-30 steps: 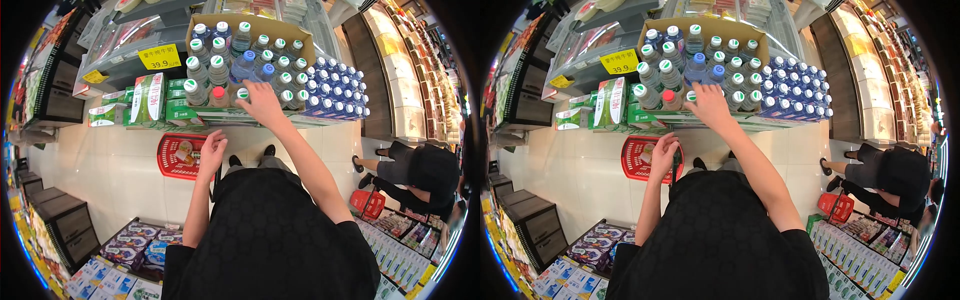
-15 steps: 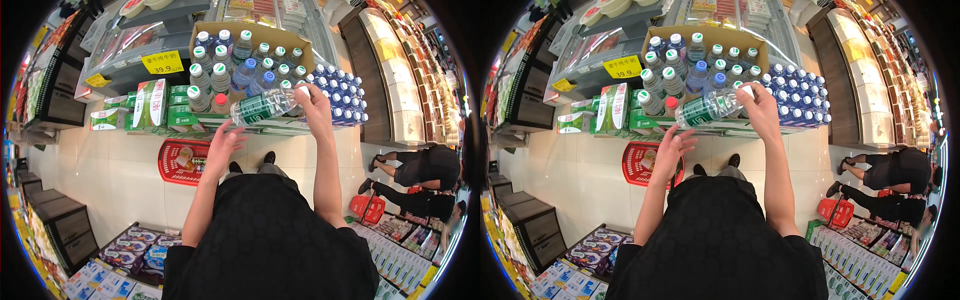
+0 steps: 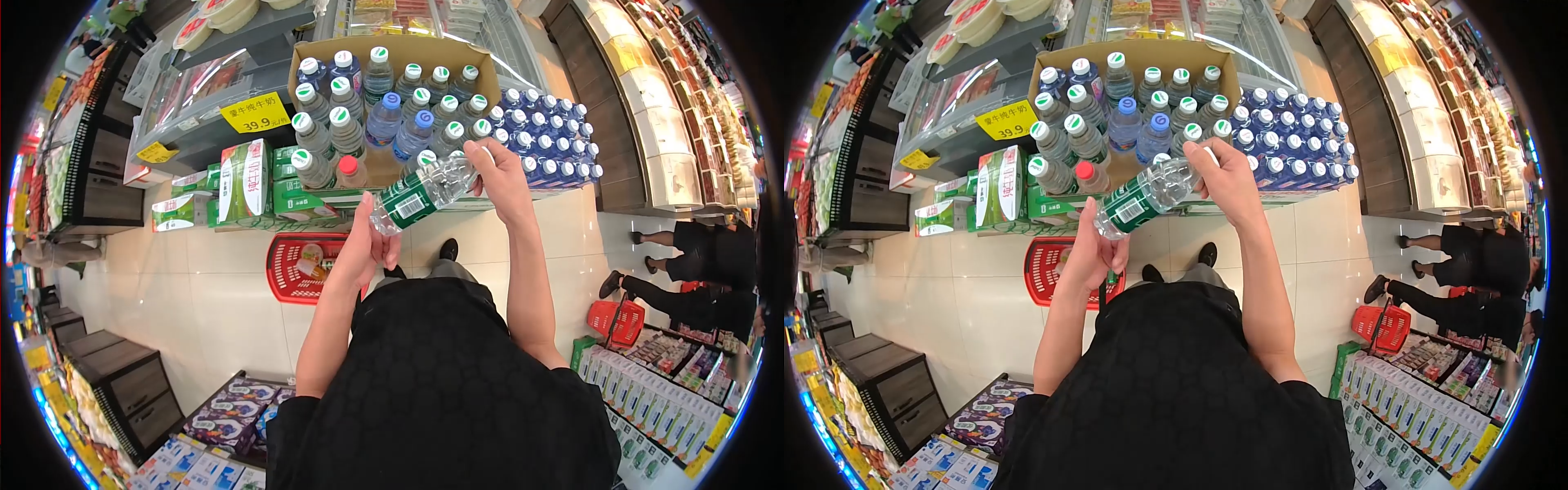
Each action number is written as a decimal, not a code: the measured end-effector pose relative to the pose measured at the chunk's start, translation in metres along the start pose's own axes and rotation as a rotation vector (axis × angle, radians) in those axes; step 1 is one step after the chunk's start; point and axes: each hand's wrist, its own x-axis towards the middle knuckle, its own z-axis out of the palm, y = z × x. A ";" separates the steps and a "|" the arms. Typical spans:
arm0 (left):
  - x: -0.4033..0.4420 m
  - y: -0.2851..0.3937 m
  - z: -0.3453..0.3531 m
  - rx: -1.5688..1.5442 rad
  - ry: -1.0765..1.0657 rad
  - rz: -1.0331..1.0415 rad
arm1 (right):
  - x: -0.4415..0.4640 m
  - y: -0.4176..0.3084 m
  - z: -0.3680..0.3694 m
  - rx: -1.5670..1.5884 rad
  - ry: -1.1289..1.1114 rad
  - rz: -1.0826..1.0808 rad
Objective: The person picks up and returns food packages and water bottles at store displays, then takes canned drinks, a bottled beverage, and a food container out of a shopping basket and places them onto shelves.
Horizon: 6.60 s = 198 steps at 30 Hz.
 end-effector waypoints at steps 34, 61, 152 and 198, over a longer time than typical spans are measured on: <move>-0.020 -0.164 -0.166 1.136 0.766 -0.352 | 0.053 0.061 0.104 -1.261 -0.324 -0.432; -0.033 -0.230 -0.054 0.505 0.846 -0.312 | -0.332 0.325 -0.243 -0.244 0.618 0.732; 0.549 -0.498 0.586 0.208 1.449 -0.441 | 0.320 0.433 -1.127 -0.805 -0.494 0.579; 0.828 -0.267 0.509 -1.031 1.651 0.384 | 0.852 0.203 -0.691 -1.150 -1.290 0.298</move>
